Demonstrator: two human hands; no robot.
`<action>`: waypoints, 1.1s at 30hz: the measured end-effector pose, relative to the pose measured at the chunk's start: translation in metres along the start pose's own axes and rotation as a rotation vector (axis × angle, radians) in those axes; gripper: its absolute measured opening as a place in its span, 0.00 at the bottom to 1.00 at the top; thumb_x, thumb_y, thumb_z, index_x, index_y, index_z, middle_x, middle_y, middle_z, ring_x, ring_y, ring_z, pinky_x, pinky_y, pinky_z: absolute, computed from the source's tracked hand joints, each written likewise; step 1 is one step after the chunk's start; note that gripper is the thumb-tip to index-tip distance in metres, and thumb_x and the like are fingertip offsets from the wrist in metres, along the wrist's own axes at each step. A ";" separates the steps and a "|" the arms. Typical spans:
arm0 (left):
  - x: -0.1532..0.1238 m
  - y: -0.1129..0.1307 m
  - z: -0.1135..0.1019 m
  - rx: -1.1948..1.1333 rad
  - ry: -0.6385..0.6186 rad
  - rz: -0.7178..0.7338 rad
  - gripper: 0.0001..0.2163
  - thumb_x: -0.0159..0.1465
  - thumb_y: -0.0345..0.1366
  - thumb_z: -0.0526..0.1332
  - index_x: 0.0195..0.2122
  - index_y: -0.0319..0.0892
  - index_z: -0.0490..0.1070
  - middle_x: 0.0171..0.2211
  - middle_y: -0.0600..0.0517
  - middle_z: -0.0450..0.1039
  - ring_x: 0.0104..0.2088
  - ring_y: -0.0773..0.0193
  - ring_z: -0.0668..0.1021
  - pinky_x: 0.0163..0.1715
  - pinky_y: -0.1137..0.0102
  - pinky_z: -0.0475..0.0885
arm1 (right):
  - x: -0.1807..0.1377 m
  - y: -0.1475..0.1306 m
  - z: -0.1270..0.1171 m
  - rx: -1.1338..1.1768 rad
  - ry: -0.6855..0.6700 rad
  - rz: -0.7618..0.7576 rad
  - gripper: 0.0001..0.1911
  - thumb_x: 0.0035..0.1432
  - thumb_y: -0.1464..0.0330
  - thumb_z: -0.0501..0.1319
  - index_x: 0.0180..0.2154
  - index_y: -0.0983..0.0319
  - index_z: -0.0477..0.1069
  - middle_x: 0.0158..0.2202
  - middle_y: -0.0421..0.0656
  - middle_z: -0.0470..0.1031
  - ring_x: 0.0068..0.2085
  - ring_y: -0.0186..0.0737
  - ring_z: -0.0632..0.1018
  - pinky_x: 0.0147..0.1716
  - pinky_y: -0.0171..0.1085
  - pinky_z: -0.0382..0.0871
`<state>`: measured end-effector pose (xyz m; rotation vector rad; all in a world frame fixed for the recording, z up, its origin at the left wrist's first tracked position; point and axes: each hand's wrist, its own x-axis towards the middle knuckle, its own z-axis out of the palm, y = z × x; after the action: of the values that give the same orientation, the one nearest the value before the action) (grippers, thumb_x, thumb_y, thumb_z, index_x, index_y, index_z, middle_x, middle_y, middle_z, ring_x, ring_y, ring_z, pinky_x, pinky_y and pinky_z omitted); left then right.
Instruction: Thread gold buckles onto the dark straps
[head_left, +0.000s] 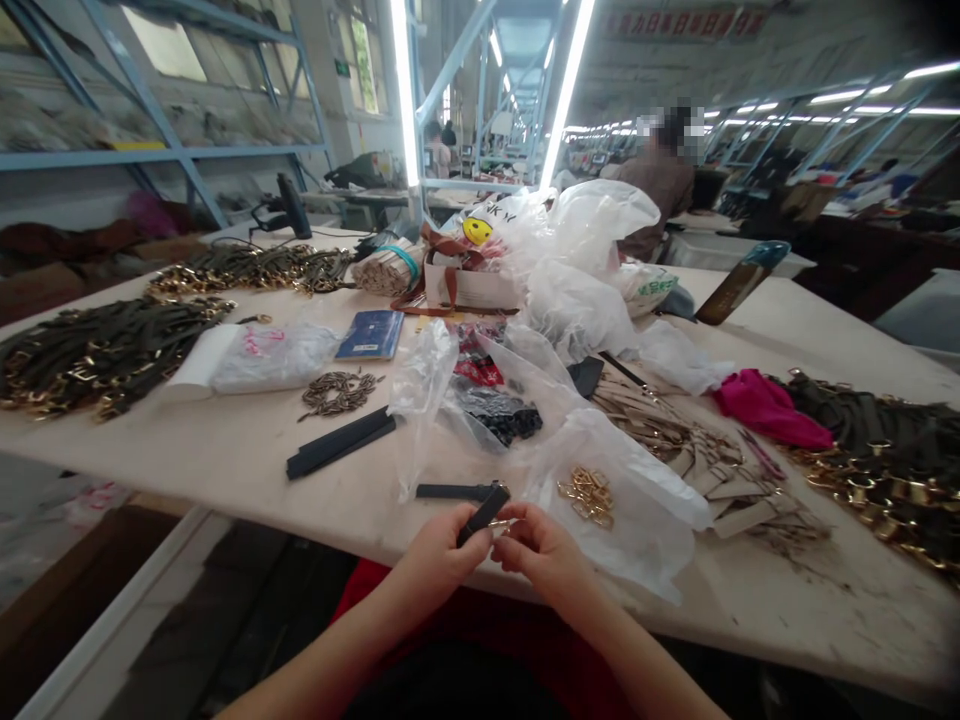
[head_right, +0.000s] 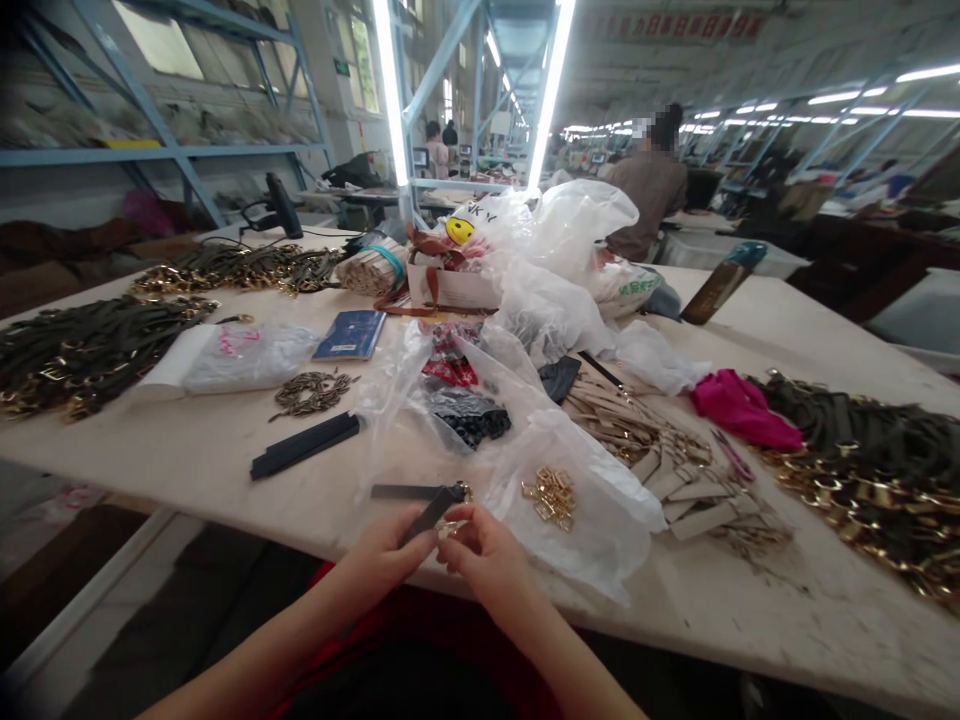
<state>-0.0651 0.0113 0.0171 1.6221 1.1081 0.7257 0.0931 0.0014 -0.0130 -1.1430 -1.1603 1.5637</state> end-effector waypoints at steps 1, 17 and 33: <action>0.001 -0.001 0.001 -0.003 -0.020 -0.006 0.09 0.59 0.36 0.54 0.35 0.38 0.70 0.31 0.52 0.72 0.33 0.62 0.72 0.36 0.73 0.65 | 0.001 0.003 -0.001 -0.043 0.023 -0.049 0.15 0.44 0.62 0.66 0.34 0.61 0.68 0.23 0.37 0.71 0.24 0.32 0.69 0.25 0.33 0.60; -0.011 -0.002 -0.012 0.391 -0.109 -0.003 0.14 0.64 0.40 0.46 0.33 0.41 0.68 0.29 0.52 0.71 0.30 0.63 0.71 0.31 0.72 0.62 | -0.009 -0.001 0.011 0.762 0.260 0.154 0.15 0.38 0.69 0.72 0.30 0.61 0.70 0.25 0.34 0.69 0.24 0.24 0.70 0.25 0.25 0.69; -0.013 0.002 -0.001 0.082 -0.182 -0.104 0.09 0.61 0.39 0.50 0.33 0.40 0.66 0.23 0.57 0.64 0.20 0.70 0.67 0.21 0.75 0.61 | -0.015 0.017 0.028 0.328 0.332 -0.034 0.12 0.46 0.61 0.65 0.29 0.61 0.67 0.25 0.35 0.69 0.26 0.28 0.68 0.25 0.28 0.63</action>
<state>-0.0705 -0.0006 0.0196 1.6507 1.0929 0.4597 0.0676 -0.0221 -0.0226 -1.1017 -0.6727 1.4086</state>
